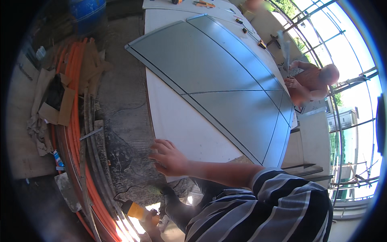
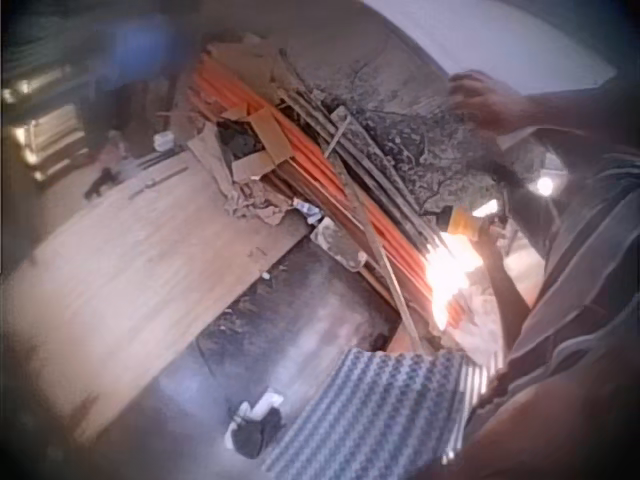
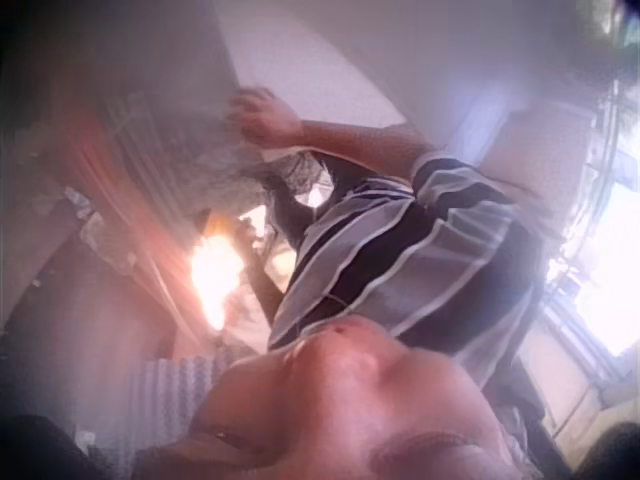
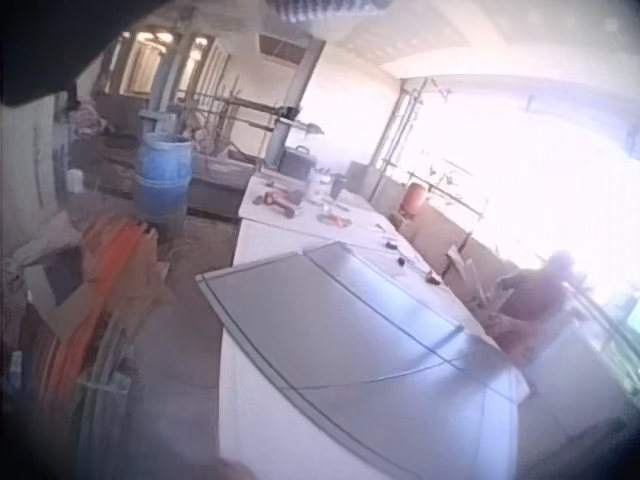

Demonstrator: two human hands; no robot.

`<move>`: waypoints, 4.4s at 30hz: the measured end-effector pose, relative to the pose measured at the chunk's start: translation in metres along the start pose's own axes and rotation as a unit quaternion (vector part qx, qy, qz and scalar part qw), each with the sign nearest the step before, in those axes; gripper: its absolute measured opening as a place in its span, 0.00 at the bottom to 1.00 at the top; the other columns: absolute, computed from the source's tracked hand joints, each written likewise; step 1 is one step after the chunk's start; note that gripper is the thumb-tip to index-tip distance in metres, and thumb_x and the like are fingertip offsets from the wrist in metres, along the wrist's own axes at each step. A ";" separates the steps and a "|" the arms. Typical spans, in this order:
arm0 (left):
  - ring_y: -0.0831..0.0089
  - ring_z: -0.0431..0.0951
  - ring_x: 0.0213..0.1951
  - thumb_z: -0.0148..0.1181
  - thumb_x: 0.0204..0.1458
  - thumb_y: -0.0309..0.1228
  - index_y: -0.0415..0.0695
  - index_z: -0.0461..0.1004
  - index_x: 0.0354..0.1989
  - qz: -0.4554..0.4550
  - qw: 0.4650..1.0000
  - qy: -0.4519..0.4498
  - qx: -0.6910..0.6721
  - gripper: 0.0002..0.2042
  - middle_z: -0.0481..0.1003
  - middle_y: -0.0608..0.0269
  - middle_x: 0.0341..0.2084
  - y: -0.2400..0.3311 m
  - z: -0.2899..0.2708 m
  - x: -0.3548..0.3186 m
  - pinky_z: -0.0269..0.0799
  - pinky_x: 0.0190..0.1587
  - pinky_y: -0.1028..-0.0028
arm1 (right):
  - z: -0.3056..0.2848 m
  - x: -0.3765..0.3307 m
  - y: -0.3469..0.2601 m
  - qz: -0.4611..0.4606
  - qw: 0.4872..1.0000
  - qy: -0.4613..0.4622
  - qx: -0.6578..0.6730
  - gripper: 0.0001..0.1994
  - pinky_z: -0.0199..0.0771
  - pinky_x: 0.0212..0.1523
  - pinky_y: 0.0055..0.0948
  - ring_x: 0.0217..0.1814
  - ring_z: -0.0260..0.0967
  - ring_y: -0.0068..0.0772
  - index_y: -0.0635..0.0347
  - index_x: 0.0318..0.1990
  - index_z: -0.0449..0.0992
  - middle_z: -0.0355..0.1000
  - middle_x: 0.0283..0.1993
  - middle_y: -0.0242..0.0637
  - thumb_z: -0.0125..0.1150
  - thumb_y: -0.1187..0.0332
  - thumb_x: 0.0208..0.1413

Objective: The person scores and cuts a large grey panel using a utility knife and a metal straight edge. They then brush the surface and align a metal strip along the cut lines while a coworker measures and marks the panel.

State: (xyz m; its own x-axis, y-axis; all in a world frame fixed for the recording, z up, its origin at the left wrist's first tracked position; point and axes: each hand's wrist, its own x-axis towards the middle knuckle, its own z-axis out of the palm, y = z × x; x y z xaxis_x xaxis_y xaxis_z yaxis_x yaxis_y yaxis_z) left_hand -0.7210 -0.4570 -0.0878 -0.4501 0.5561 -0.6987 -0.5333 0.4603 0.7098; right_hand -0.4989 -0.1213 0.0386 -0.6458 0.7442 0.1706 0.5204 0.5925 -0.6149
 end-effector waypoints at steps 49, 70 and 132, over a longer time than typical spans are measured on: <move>0.55 0.80 0.53 0.79 0.48 0.40 0.37 0.69 0.61 0.215 0.620 -0.533 0.534 0.36 0.77 0.50 0.50 0.471 0.282 0.130 0.75 0.58 0.60 | -0.022 0.182 -0.122 0.383 0.678 0.289 0.557 0.36 0.75 0.64 0.39 0.62 0.75 0.35 0.63 0.66 0.69 0.76 0.60 0.40 0.77 0.53 0.56; 0.62 0.78 0.58 0.67 0.64 0.42 0.39 0.66 0.72 -0.050 0.340 -0.733 0.587 0.32 0.78 0.48 0.55 0.596 0.521 0.268 0.74 0.62 0.63 | -0.050 0.103 -0.024 0.815 0.538 0.193 -0.095 0.51 0.29 0.83 0.67 0.85 0.46 0.57 0.58 0.78 0.55 0.60 0.75 0.53 0.69 0.73 0.41; 0.58 0.82 0.48 0.71 0.56 0.41 0.36 0.80 0.56 0.591 0.265 -0.393 0.653 0.24 0.83 0.48 0.44 0.756 1.542 0.775 0.77 0.55 0.62 | 0.020 0.606 0.128 0.833 0.039 0.451 0.319 0.34 0.77 0.63 0.39 0.62 0.78 0.45 0.63 0.66 0.77 0.79 0.62 0.50 0.72 0.54 0.54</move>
State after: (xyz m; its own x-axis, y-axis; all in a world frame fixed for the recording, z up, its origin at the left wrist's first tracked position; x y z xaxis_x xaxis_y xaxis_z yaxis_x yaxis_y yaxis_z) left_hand -0.3692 1.3892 0.0450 0.8112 0.5827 -0.0500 0.5815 -0.7944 0.1754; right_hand -0.8345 0.3994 0.0478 0.4197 -0.5339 -0.7340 -0.8841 -0.4235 -0.1976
